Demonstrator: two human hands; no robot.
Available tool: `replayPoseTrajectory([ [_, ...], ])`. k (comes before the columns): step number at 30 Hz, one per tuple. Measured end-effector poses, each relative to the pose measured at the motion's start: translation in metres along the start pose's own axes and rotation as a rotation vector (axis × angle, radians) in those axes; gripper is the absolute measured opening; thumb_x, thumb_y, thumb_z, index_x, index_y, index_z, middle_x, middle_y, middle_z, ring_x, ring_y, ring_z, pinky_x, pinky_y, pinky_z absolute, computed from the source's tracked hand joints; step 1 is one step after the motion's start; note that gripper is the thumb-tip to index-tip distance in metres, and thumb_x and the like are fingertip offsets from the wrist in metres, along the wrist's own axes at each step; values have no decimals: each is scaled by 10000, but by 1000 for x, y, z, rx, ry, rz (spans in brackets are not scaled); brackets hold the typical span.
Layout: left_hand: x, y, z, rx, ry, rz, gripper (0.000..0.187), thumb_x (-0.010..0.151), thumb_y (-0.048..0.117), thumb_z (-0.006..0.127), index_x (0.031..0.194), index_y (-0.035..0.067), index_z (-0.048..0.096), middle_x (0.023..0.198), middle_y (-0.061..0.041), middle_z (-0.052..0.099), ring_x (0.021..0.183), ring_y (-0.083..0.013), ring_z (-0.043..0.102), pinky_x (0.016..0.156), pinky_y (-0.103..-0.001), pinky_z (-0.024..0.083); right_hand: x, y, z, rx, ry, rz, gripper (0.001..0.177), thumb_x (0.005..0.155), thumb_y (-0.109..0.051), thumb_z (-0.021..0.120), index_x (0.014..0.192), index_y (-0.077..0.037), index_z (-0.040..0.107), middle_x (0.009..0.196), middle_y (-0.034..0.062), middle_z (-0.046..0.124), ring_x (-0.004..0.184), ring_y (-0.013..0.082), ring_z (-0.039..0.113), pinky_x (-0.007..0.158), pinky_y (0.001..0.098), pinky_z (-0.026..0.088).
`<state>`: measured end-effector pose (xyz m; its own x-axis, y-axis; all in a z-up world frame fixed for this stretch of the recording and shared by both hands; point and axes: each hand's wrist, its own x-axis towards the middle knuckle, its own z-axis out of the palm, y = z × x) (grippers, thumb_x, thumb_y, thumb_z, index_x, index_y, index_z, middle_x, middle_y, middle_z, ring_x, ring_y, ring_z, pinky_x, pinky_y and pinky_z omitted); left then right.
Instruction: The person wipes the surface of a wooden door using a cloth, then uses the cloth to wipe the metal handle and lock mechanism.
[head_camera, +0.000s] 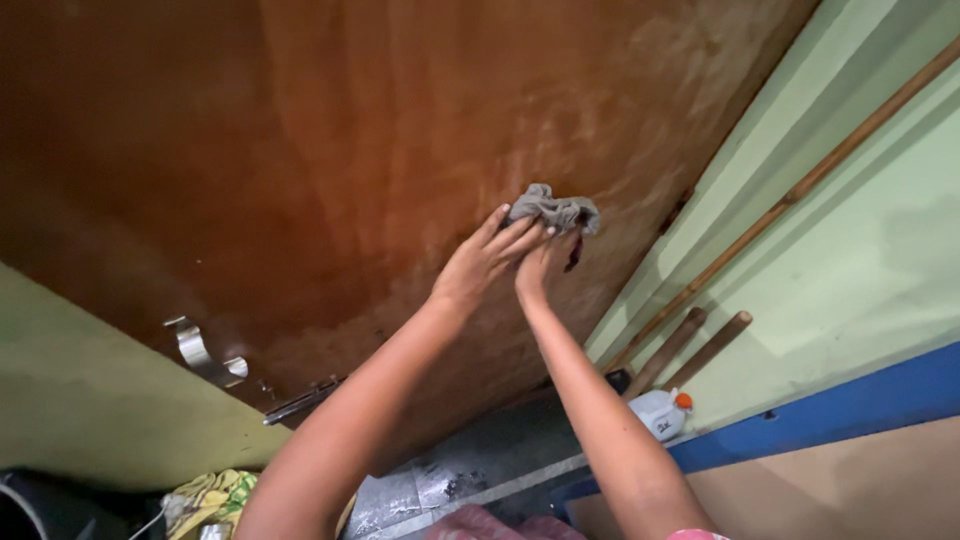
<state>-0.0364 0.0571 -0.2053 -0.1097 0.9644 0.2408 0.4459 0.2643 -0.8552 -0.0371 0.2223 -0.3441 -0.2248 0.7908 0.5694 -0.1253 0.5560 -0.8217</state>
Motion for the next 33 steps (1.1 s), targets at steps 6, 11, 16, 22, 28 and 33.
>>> replayPoseTrajectory([
  [6,-24,3,30,-142,184,-9,680,947,370,509,1580,139,415,1669,4,272,1549,-209,175,1263,-476,172,-43,-10,5,-403,-241,-166,606,1047,-334,495,1543,-14,359,1587,254,394,1493,398,358,1243,472,288],
  [11,-30,6,33,-196,184,17,627,932,349,518,1510,108,514,1625,-11,350,1530,-217,225,1247,-471,232,-57,24,31,-362,-112,-335,671,1040,-300,526,1557,55,289,1551,324,363,1457,459,347,1211,503,269],
  [16,-31,-6,26,-361,390,-29,529,942,241,587,1449,94,587,1493,-27,492,1461,-220,373,1162,-410,377,-50,4,35,34,96,100,534,1052,-357,538,1422,15,438,1401,215,530,1328,327,537,1162,455,435],
  [22,-45,-11,4,-814,556,-174,519,874,159,605,1390,111,601,1380,-122,551,1321,-300,526,1094,-428,459,-77,-7,12,-1017,-96,-480,465,978,-231,512,1359,32,470,1329,201,551,1216,320,585,1004,455,483],
  [28,-81,-23,-30,-1275,446,-413,538,889,27,592,1406,175,618,1188,-141,642,1157,-343,626,969,-430,541,-65,-81,-57,-153,-693,222,538,822,-164,665,1323,-3,553,1069,209,722,1031,304,722,873,409,562],
  [33,-117,-47,-56,-1533,505,-686,546,868,-60,547,1360,163,627,1170,-136,705,1076,-322,696,896,-394,565,-30,-113,-102,-75,-1200,-79,596,760,-165,793,1298,-37,571,1136,179,733,1063,339,711,914,415,525],
])
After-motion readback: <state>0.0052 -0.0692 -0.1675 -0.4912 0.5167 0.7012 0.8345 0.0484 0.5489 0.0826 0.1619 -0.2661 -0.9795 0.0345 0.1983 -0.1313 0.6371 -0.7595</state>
